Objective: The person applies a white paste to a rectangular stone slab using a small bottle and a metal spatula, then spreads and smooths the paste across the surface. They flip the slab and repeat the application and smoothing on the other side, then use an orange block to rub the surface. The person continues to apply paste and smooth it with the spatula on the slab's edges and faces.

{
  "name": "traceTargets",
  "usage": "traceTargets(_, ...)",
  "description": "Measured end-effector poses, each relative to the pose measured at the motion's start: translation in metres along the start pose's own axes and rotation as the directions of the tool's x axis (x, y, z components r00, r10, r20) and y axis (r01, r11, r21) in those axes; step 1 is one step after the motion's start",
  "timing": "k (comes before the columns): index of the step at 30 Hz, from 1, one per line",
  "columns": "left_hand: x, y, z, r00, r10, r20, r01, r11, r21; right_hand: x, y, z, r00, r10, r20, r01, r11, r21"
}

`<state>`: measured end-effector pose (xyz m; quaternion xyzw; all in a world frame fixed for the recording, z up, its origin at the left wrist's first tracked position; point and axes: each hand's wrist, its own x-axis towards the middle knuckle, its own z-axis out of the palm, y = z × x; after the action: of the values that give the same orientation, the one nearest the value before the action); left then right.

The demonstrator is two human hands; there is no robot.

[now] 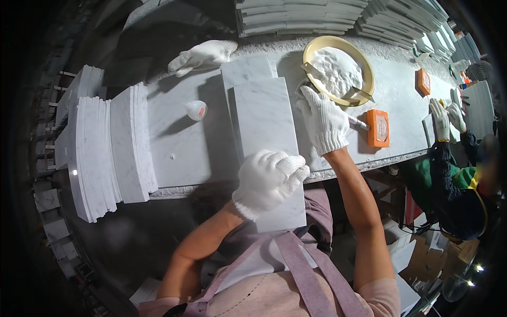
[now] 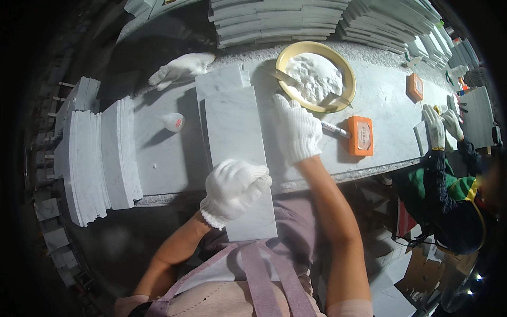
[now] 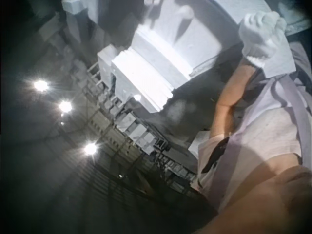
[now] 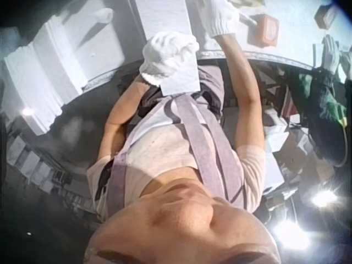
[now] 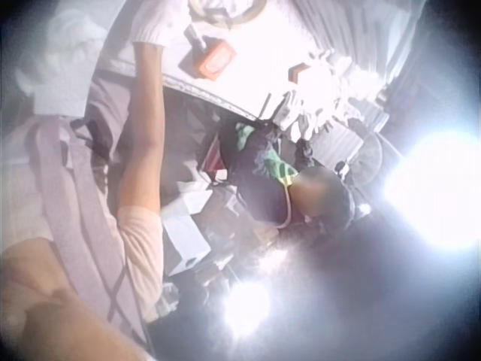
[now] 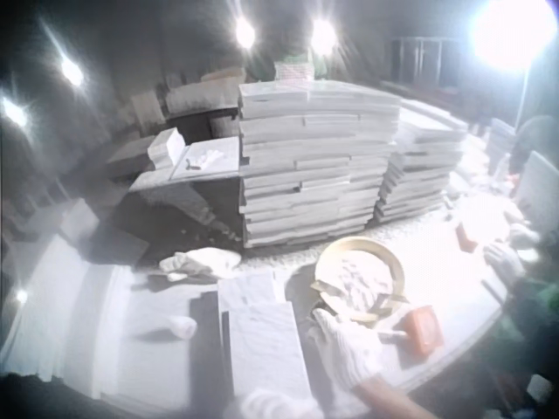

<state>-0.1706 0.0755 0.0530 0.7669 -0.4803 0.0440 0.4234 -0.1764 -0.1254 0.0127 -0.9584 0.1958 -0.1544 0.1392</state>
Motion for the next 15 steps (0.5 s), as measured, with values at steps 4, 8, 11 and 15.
traceTargets(4, 0.001, 0.001, 0.000, 1.000, -0.007, 0.013, 0.007, 1.000, -0.012, 0.003, -0.005, 0.013, 0.999, 0.041, 0.003, -0.041, 0.994, -0.098)
traceTargets(8, 0.001, 0.000, 0.000, 1.000, 0.013, -0.009, -0.013, 1.000, -0.025, 0.001, -0.007, 0.008, 0.996, 0.083, 0.018, -0.081, 0.994, -0.077)
traceTargets(11, -0.001, -0.002, -0.001, 1.000, -0.001, 0.007, 0.001, 0.998, -0.068, -0.011, 0.002, -0.006, 0.992, 0.070, -0.102, -0.047, 0.975, 0.216)
traceTargets(15, 0.001, -0.001, -0.007, 0.999, -0.024, 0.030, 0.027, 0.994, -0.103, -0.044, 0.025, -0.036, 0.981, 0.128, -0.142, -0.013, 0.788, 0.616)
